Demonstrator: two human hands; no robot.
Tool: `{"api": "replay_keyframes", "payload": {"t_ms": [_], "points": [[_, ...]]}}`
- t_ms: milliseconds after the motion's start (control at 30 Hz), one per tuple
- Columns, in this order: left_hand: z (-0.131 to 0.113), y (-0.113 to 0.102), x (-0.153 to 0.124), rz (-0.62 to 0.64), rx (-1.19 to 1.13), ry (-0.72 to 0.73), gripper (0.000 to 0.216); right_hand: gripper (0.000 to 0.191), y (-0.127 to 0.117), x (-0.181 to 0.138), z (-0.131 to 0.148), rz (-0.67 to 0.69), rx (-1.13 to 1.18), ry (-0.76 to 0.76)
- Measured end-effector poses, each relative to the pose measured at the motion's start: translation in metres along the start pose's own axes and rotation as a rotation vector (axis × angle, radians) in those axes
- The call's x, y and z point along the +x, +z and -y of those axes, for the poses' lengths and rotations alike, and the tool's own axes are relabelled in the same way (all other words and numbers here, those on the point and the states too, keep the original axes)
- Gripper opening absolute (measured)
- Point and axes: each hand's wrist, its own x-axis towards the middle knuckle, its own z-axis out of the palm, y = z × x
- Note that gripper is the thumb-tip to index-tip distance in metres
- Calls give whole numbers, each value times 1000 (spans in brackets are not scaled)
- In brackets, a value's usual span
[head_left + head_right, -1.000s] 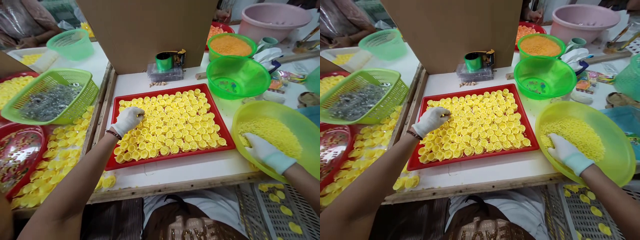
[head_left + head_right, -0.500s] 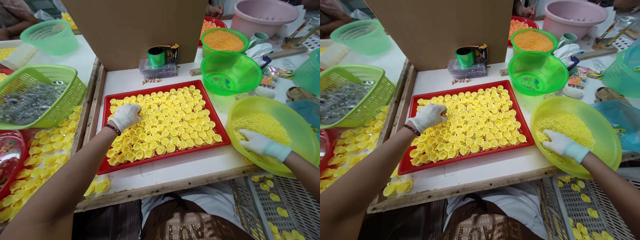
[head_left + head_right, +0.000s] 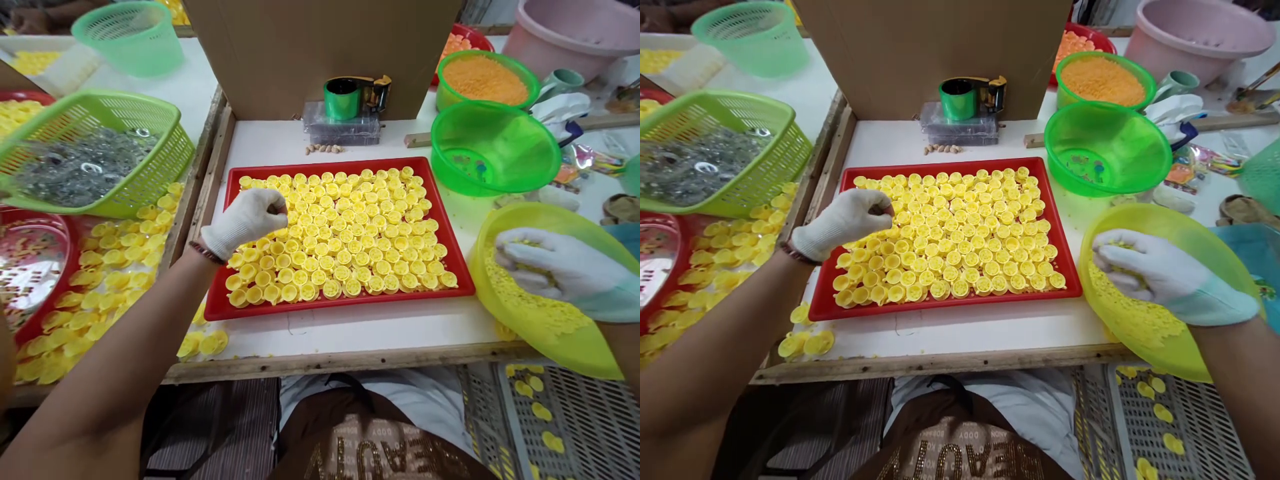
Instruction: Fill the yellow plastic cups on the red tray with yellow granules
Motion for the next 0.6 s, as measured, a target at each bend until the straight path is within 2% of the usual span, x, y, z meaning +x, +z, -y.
{"api": "replay_keyframes", "payload": {"t_ms": [67,100,233,300,367,467,533,600], "points": [[0,-2,-24,18,-30,6,11,23,23,-1,36,283,238,11],[2,0,-35,21,-35,3,12,23,38,-1,55,389,276,-26],[15,18,-63,-21,8,-48,17,19,109,8,123,694,102,-314],[21,26,-72,-82,42,-32,21,17,144,15,149,771,20,-395],[22,33,-86,-163,63,20,24,14,177,25,168,777,-81,-472],[14,42,-118,-261,25,111,19,12,216,42,184,682,-293,-676],[8,51,-146,-296,-12,165,17,13,233,53,189,602,-437,-793],[5,64,-175,-327,-12,192,17,15,239,60,192,553,-514,-836]]}}
